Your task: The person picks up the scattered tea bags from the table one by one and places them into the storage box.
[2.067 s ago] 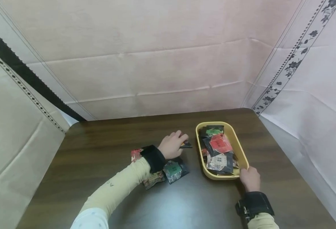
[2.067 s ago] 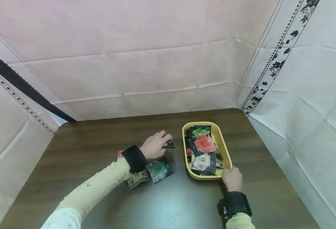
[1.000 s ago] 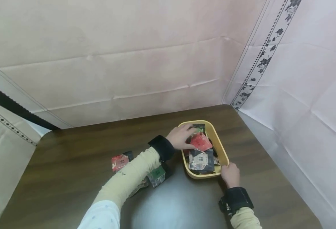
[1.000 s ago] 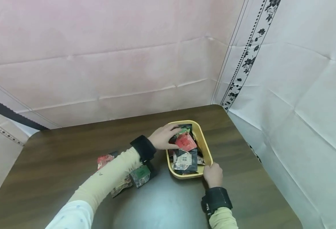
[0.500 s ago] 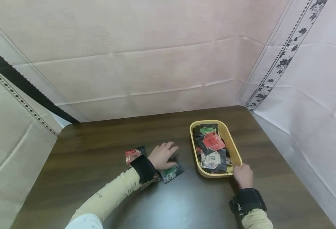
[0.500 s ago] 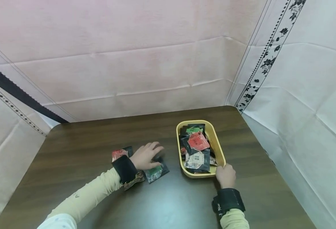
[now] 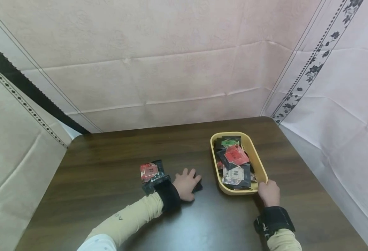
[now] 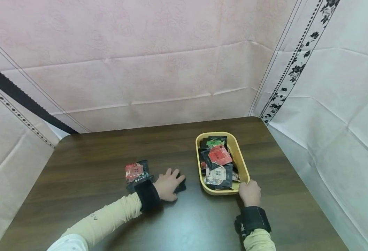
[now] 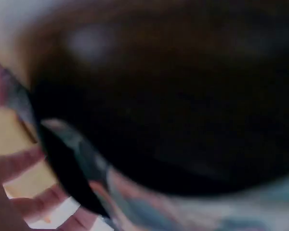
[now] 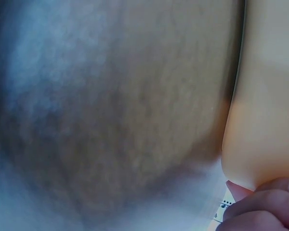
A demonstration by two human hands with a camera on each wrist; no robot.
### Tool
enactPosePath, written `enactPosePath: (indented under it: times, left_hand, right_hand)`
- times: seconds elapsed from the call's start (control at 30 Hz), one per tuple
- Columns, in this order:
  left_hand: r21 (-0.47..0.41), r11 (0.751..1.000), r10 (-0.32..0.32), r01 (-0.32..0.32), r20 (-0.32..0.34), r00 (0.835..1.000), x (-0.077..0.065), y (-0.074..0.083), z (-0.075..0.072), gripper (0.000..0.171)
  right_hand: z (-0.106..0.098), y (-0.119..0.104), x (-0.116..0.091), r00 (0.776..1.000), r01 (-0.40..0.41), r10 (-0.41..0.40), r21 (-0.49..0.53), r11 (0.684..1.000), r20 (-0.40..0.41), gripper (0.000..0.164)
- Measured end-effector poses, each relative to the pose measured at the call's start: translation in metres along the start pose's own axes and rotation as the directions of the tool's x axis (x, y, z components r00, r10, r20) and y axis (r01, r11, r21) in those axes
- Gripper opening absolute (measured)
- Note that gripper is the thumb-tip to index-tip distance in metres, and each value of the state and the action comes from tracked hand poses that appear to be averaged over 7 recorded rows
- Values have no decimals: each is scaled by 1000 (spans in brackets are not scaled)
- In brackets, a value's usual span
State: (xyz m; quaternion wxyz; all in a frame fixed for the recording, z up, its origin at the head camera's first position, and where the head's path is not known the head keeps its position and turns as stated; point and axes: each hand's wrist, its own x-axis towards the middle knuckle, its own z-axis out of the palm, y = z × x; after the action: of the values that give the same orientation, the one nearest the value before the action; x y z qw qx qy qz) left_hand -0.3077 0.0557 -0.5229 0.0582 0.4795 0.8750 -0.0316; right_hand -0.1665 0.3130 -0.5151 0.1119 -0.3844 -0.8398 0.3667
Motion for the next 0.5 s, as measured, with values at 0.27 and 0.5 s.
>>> enactPosePath:
  times: [0.27,0.5]
  left_hand:
    - [20,1000,-4,5,-69,998,6,7,-9,56]
    - [-68,997,14,-27,-192,981,20,5,-68,53]
  right_hand:
    - [-1,-1,0,1000,4,-4,8,1000,0,36]
    - [-1,-1,0,1000,-12,12,6,1000,21,35]
